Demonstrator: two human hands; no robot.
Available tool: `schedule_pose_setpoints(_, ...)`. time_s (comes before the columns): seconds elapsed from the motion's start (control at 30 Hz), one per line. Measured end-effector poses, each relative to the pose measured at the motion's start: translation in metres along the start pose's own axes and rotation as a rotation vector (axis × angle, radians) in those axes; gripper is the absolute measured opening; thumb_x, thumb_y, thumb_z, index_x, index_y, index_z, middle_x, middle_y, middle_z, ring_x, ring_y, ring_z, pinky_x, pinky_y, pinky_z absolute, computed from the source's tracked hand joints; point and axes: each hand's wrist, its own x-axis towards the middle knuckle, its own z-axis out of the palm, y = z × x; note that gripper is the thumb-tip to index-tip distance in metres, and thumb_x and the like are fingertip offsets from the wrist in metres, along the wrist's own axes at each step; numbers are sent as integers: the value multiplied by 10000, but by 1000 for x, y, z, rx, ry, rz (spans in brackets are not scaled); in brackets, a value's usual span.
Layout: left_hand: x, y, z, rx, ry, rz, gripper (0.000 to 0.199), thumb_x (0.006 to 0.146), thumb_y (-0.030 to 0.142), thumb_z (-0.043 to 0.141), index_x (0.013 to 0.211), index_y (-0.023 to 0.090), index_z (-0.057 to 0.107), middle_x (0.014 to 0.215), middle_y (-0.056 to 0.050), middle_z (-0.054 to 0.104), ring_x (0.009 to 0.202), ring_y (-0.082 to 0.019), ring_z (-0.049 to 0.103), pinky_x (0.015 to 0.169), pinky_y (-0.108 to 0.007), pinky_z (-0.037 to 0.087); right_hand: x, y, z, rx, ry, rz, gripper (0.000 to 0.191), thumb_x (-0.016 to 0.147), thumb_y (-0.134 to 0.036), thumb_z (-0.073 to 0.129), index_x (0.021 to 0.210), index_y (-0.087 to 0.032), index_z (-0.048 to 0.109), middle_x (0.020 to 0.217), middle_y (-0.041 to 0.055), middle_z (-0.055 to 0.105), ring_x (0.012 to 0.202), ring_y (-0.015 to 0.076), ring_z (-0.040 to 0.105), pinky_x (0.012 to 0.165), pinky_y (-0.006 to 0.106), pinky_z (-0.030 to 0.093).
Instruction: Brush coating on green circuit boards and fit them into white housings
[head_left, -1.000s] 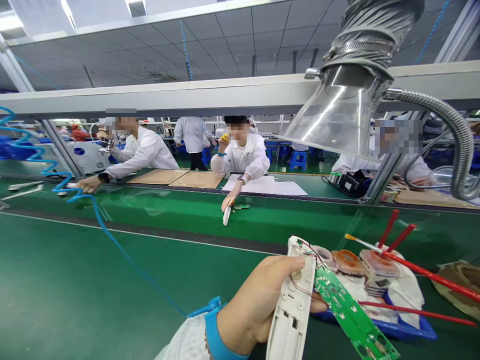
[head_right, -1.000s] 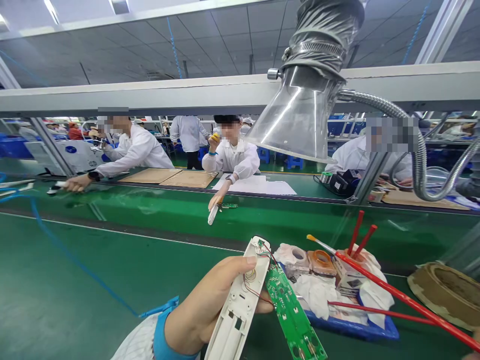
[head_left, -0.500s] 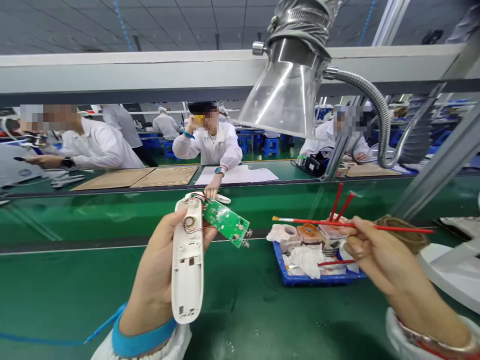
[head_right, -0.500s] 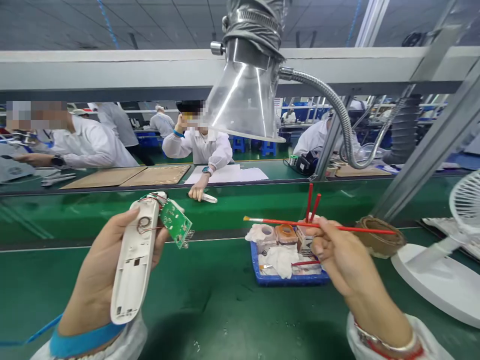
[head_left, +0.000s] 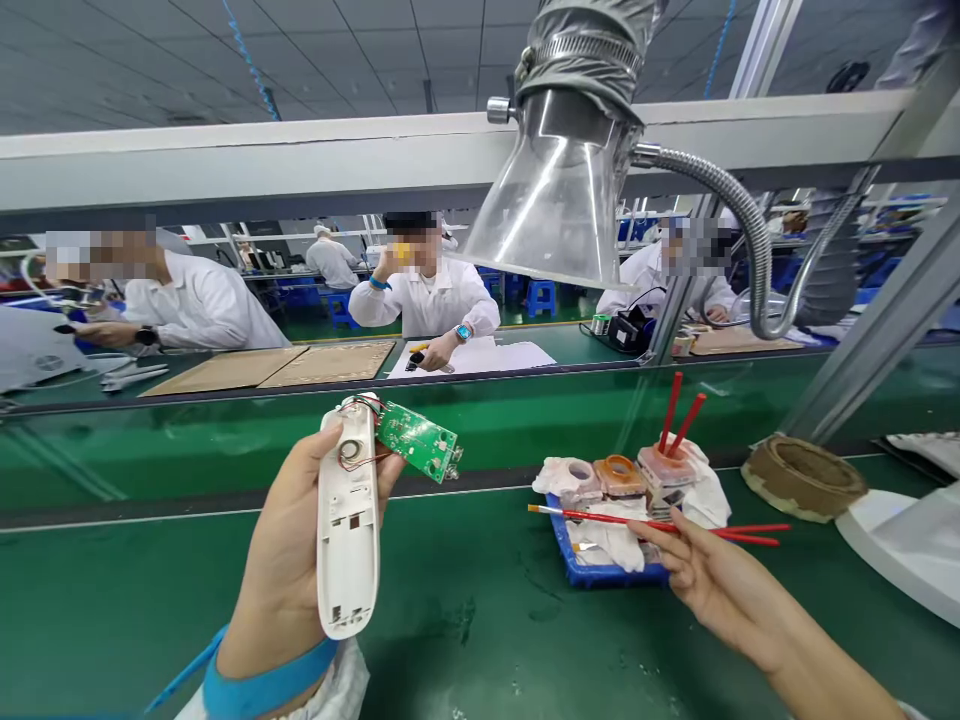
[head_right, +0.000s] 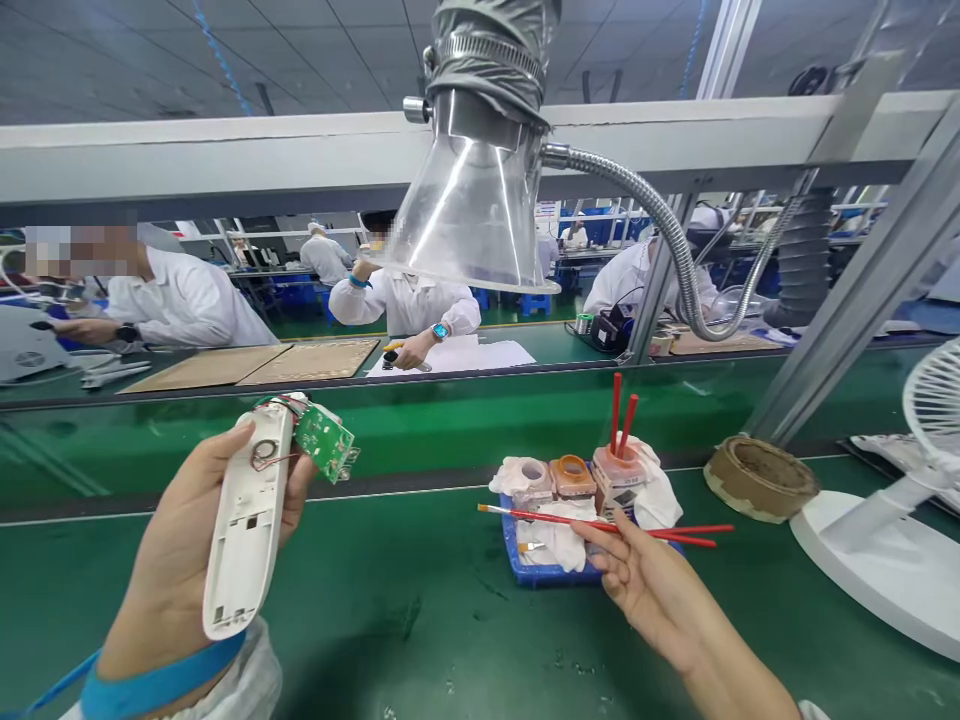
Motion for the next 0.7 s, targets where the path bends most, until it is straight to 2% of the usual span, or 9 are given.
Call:
schedule_pose_setpoints(0.1,1,-8,3,9,-2,-49,131,843,151,508,767,130,613,576,-3,644,487,-124,639,529,-244,590,0,-2,-1,24,-24,77,152,939,-172,439,1049,-78,484,925,150,677,474,107,611,335,161,502)
schedule_pose_setpoints(0.2,1,-17,6,23,-20,-114,136,835,160,516,751,119,615,552,-14,631,484,-122,636,528,-235,586,-1,-5,-3,77,-59,138,155,954,-184,403,1077,-110,461,971,138,673,486,122,632,329,173,509)
schedule_pose_setpoints(0.37,1,-28,9,50,-54,-180,128,817,171,544,733,106,615,545,-21,615,493,-127,631,546,-246,590,-5,-8,-7,77,-22,115,143,953,-112,364,1064,-188,412,992,119,674,501,139,649,306,157,480)
schedule_pose_setpoints(0.53,0,-36,10,56,-104,-217,106,812,139,549,737,107,617,565,-21,627,515,-121,638,599,-260,593,-5,-8,-7,-18,-19,149,125,911,-67,453,1027,-107,476,866,118,698,465,125,633,310,143,485)
schedule_pose_setpoints(0.7,-2,-41,11,53,-142,-230,116,803,146,567,701,118,615,563,-9,621,509,-111,619,617,-283,598,-2,-7,-8,-54,-15,146,50,901,-95,489,929,-73,524,836,134,698,413,94,591,312,139,472)
